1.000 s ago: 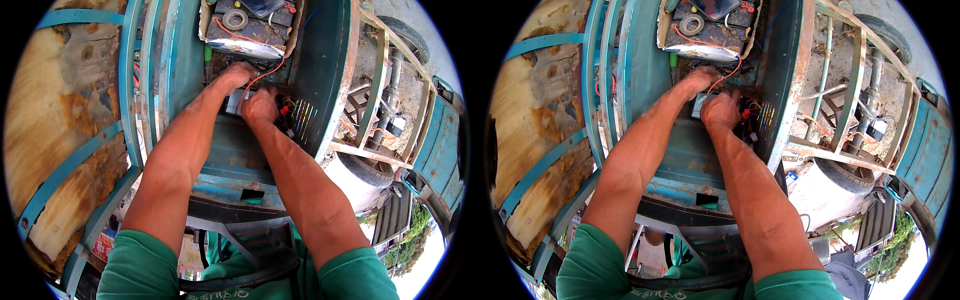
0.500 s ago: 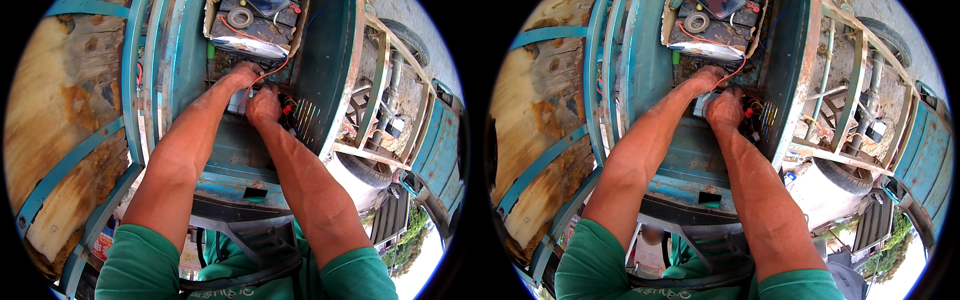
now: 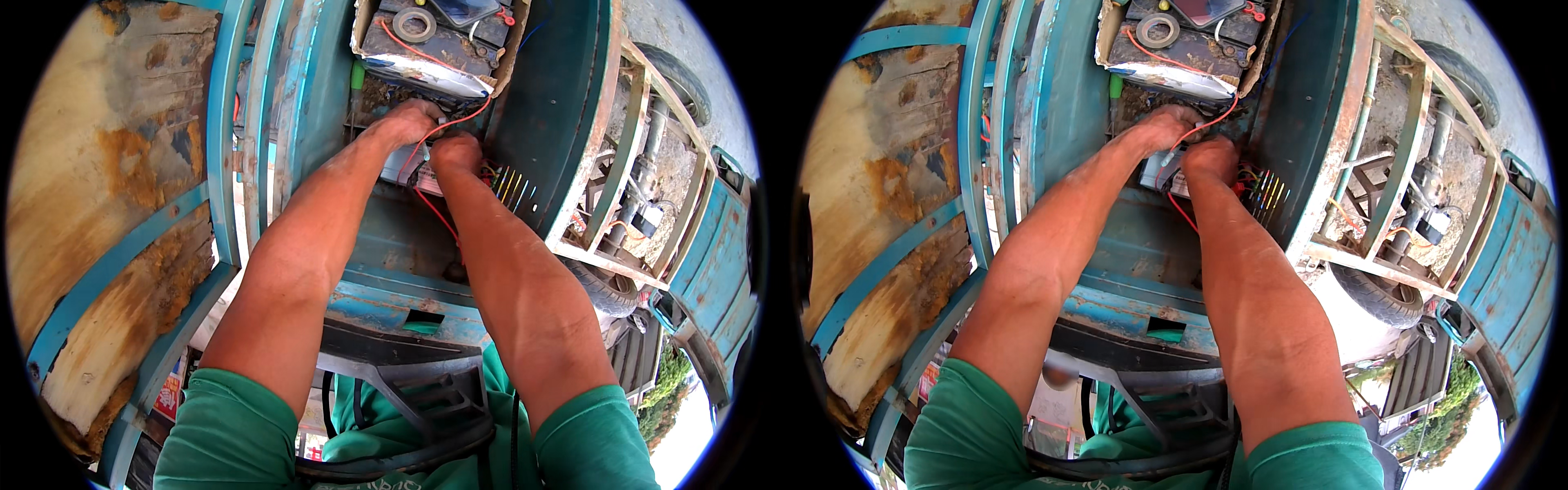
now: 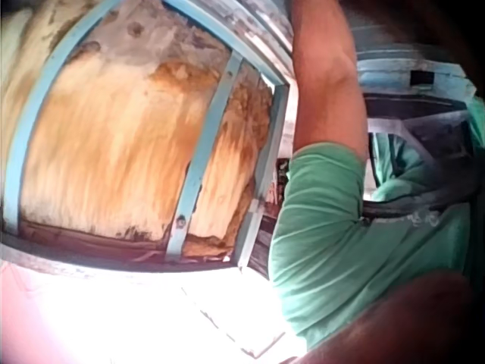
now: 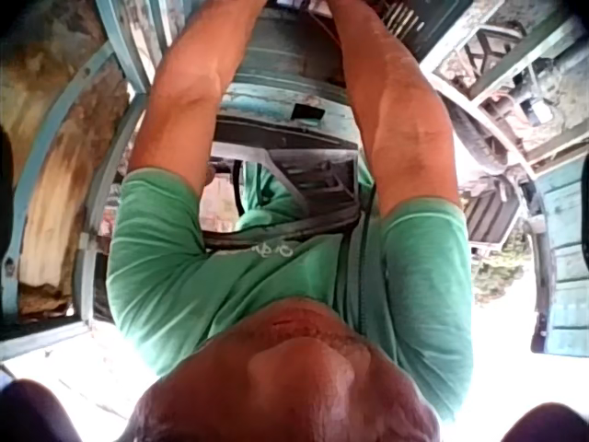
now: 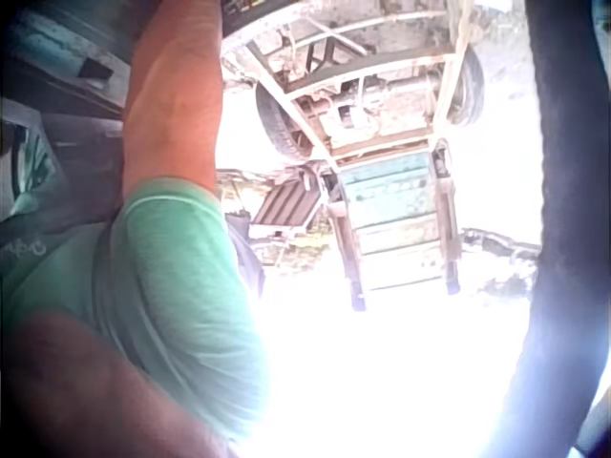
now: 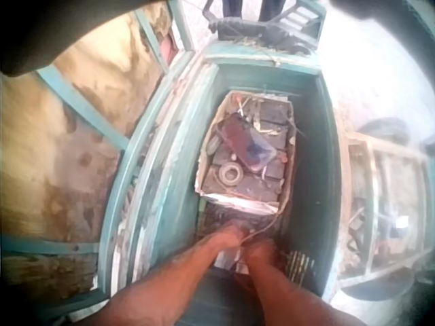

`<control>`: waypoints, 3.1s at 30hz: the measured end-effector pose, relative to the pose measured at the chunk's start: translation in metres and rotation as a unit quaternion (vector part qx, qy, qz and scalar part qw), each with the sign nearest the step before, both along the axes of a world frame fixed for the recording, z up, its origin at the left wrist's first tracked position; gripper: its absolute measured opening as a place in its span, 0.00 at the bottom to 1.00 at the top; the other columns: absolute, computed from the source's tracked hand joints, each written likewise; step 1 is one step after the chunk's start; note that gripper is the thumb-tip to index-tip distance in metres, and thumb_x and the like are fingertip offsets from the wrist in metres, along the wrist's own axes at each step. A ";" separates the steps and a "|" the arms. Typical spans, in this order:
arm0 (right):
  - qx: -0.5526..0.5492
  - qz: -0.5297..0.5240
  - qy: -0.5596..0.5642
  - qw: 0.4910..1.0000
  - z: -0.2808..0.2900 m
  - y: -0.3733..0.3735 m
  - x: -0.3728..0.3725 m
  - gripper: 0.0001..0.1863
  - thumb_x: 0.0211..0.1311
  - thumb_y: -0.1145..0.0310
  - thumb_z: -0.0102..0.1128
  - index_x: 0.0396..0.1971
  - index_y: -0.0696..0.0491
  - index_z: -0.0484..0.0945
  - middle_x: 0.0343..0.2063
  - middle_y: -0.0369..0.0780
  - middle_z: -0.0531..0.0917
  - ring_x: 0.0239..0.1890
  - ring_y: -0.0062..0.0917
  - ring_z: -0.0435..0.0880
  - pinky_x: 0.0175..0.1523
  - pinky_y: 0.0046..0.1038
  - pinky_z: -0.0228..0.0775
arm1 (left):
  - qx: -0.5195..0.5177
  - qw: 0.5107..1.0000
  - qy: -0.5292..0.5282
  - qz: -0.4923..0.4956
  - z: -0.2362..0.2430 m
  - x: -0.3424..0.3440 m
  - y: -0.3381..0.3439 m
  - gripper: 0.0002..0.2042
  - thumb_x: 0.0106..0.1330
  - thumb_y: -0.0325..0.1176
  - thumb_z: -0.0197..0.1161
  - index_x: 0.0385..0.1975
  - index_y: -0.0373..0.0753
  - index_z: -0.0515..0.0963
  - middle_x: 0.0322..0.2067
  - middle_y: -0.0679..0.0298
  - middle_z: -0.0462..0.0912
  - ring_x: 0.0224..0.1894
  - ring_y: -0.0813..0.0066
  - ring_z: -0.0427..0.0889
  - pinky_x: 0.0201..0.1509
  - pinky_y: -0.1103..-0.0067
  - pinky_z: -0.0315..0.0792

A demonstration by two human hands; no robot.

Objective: The person works on the electrical system of a teal three-wheeled vehicle, connecting and adjusting wires near the battery and a silver control box. The person repeatedly handles red and black wires and a small black component, occasionally stepping back to retrieve tools or parts from the ground.

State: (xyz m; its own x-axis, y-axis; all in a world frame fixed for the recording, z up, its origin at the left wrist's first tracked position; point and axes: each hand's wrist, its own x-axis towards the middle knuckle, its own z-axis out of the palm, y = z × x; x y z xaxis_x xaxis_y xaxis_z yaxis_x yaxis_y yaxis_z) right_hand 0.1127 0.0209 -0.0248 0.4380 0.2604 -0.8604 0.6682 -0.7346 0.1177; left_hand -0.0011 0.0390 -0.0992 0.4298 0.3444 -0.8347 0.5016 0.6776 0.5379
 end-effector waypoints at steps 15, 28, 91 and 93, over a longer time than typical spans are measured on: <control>0.041 -0.101 -0.016 0.994 0.003 -0.004 -0.003 0.15 0.64 0.58 0.56 0.43 0.49 0.86 0.48 0.46 0.85 0.52 0.42 0.84 0.57 0.38 0.76 | 0.033 0.992 0.038 -0.116 0.012 0.001 0.011 0.15 0.56 0.39 0.68 0.39 0.36 0.84 0.36 0.54 0.86 0.39 0.66 0.82 0.45 0.69 0.73; 0.072 -0.130 -0.048 0.988 0.000 -0.009 -0.004 0.13 0.61 0.64 0.58 0.41 0.47 0.87 0.47 0.46 0.86 0.51 0.41 0.84 0.58 0.38 0.75 | 0.045 0.985 0.029 -0.161 0.014 -0.002 0.015 0.18 0.55 0.43 0.66 0.42 0.39 0.84 0.44 0.50 0.85 0.49 0.56 0.83 0.52 0.67 0.75; -0.026 0.348 0.130 0.928 0.086 -0.010 -0.032 0.30 0.62 0.54 0.57 0.60 0.56 0.69 0.58 0.49 0.71 0.59 0.47 0.75 0.60 0.47 0.70 | 0.000 0.982 -0.035 -0.187 0.020 0.001 0.031 0.18 0.52 0.34 0.69 0.46 0.44 0.85 0.47 0.60 0.86 0.52 0.66 0.81 0.57 0.72 0.72; -0.099 0.435 0.213 0.869 0.117 -0.001 -0.030 0.32 0.62 0.51 0.58 0.60 0.57 0.70 0.57 0.50 0.73 0.58 0.48 0.76 0.60 0.47 0.70 | 0.006 0.975 -0.059 -0.212 0.023 0.000 0.037 0.17 0.53 0.35 0.69 0.45 0.44 0.85 0.47 0.60 0.86 0.52 0.66 0.81 0.58 0.72 0.72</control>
